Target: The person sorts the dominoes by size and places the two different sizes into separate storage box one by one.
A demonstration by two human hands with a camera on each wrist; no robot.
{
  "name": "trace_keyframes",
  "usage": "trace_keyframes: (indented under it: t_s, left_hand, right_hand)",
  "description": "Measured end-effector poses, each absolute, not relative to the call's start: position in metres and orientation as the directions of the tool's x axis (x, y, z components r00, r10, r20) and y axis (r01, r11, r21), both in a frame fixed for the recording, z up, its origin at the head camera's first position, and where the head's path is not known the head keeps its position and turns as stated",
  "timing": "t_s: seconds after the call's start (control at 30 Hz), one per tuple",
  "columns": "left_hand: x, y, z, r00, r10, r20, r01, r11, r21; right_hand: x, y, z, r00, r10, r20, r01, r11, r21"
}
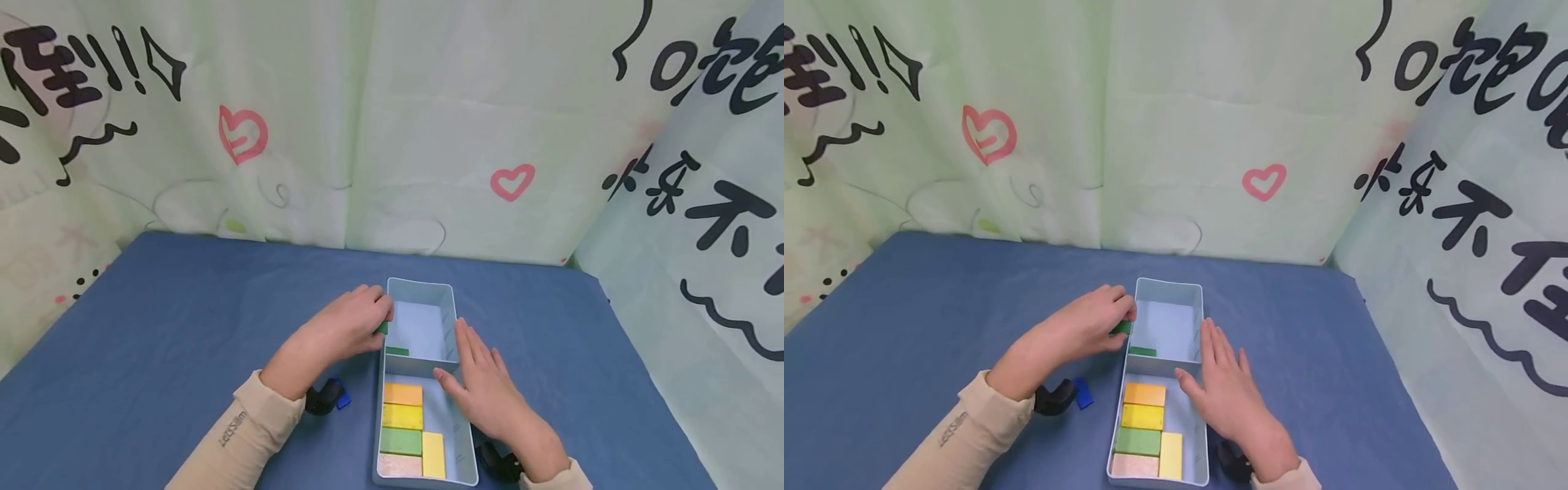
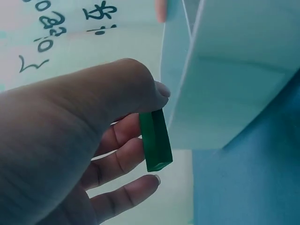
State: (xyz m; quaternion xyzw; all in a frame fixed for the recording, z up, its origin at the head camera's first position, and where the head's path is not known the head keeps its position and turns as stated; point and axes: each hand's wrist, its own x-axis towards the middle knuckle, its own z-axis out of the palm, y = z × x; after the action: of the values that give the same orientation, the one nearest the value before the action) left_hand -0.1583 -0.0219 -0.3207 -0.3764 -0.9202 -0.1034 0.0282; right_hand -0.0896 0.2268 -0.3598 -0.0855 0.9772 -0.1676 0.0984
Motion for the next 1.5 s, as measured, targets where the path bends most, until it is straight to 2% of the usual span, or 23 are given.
trace_keyframes:
  t_s: [0.17, 0.5, 0.77, 0.9, 1.23, 1.5]
  left_hand:
    - [-0.160, -0.009, -0.316, -0.703, 0.700, 0.123, 0.711, 0.694, 0.114]
    - [-0.161, 0.016, -0.321, -0.694, 0.711, 0.115, 0.704, 0.703, -0.097]
    - [-0.164, 0.034, -0.325, -0.685, 0.724, 0.082, 0.702, 0.685, -0.194]
    - [-0.166, 0.043, -0.329, -0.693, 0.720, 0.036, 0.703, 0.685, -0.192]
    - [-0.176, 0.052, -0.335, -0.698, 0.695, -0.169, 0.715, 0.686, -0.133]
    - [-0.182, 0.048, -0.336, -0.684, 0.694, -0.225, 0.726, 0.680, -0.107]
  right_hand:
    - [-0.090, 0.227, -0.360, -0.966, -0.203, -0.163, -0.136, 0.928, -0.348]
    - [-0.089, 0.228, -0.361, -0.962, -0.214, -0.167, -0.143, 0.922, -0.359]
    - [-0.090, 0.227, -0.360, -0.965, -0.207, -0.161, -0.139, 0.924, -0.356]
    - [-0.089, 0.228, -0.362, -0.962, -0.209, -0.175, -0.134, 0.922, -0.364]
    - [-0.086, 0.228, -0.362, -0.959, -0.202, -0.200, -0.113, 0.917, -0.383]
    - [-0.088, 0.227, -0.361, -0.961, -0.207, -0.183, -0.124, 0.914, -0.385]
